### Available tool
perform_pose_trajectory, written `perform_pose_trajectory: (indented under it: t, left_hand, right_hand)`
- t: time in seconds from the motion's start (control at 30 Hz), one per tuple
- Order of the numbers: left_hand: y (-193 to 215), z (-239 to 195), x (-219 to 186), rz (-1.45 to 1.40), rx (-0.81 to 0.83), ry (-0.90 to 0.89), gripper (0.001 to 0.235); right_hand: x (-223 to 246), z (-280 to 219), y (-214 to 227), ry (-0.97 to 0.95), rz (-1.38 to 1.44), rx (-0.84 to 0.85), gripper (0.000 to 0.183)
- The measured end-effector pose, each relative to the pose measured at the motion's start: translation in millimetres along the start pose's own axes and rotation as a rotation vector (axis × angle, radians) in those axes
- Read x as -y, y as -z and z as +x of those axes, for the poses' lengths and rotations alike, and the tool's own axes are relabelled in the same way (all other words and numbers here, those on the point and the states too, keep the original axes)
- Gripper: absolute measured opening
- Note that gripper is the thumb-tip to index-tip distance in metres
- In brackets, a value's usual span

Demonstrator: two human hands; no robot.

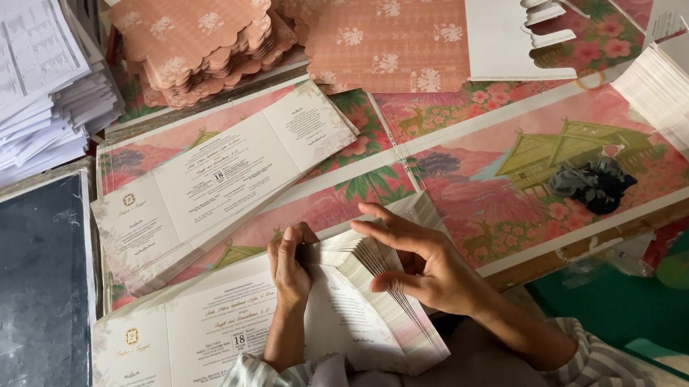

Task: Folding paper wedding invitations along pre-scored lines and stacking them on a work table.

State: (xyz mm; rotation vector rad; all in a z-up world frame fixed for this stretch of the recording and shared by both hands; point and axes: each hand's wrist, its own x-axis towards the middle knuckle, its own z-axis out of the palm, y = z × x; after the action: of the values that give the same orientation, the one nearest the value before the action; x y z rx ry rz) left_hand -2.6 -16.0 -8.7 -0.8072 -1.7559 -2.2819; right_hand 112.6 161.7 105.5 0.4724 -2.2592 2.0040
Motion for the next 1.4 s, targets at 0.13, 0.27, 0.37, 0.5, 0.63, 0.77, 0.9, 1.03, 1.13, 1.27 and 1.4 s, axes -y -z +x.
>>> perform_pose_trajectory:
  t: [0.13,0.27,0.37,0.5,0.63,0.77,0.9,1.03,1.13,1.27,1.4]
  left_hand:
    - [1.9,-4.6,3.7,0.003,-0.003,0.001,0.053]
    - [1.2,-3.9,2.2,-0.006,-0.012,-0.013,0.052]
    - [1.8,-3.6,2.5,-0.01,-0.012,-0.009,0.051]
    - [1.1,-1.8,3.2,-0.025,-0.001,0.002,0.052]
    - [4.1,-4.8,12.9,-0.014,-0.005,-0.013,0.052]
    - [5.8,-5.7,15.6,-0.009,-0.007,-0.016,0.051]
    - [2.7,-2.0,4.2,0.003,0.002,-0.004,0.053]
    - [4.1,-1.4,6.6,-0.003,0.008,-0.002,0.054]
    - [4.0,-1.3,4.7,0.009,0.01,0.007,0.053]
    - [5.3,-5.0,10.6,0.011,0.002,0.01,0.051]
    - [6.8,-8.0,15.2,0.033,0.018,0.012,0.05]
  right_hand:
    - [-5.4,-1.8,-0.2,-0.002,0.03,-0.02,0.049]
    - [-9.6,-1.9,0.3,0.006,0.075,-0.044,0.052]
    - [-11.5,-1.6,1.1,0.013,0.104,-0.063,0.054]
    - [-12.5,-1.6,0.6,0.094,-0.064,-0.06,0.041]
    - [-12.3,-4.8,-2.7,0.068,-0.135,-0.048,0.037]
    - [-19.4,-3.9,-3.1,0.036,-0.086,-0.081,0.064]
    - [-19.7,-2.5,-1.5,0.001,0.028,-0.083,0.059]
    - [-18.2,-1.6,-1.9,0.003,0.081,-0.098,0.057]
    - [-17.8,-1.1,-1.2,-0.003,0.088,-0.085,0.055]
    - [-17.5,-1.1,-1.3,0.036,0.021,-0.048,0.049]
    - [-16.4,-4.2,-0.9,0.054,-0.085,-0.025,0.037]
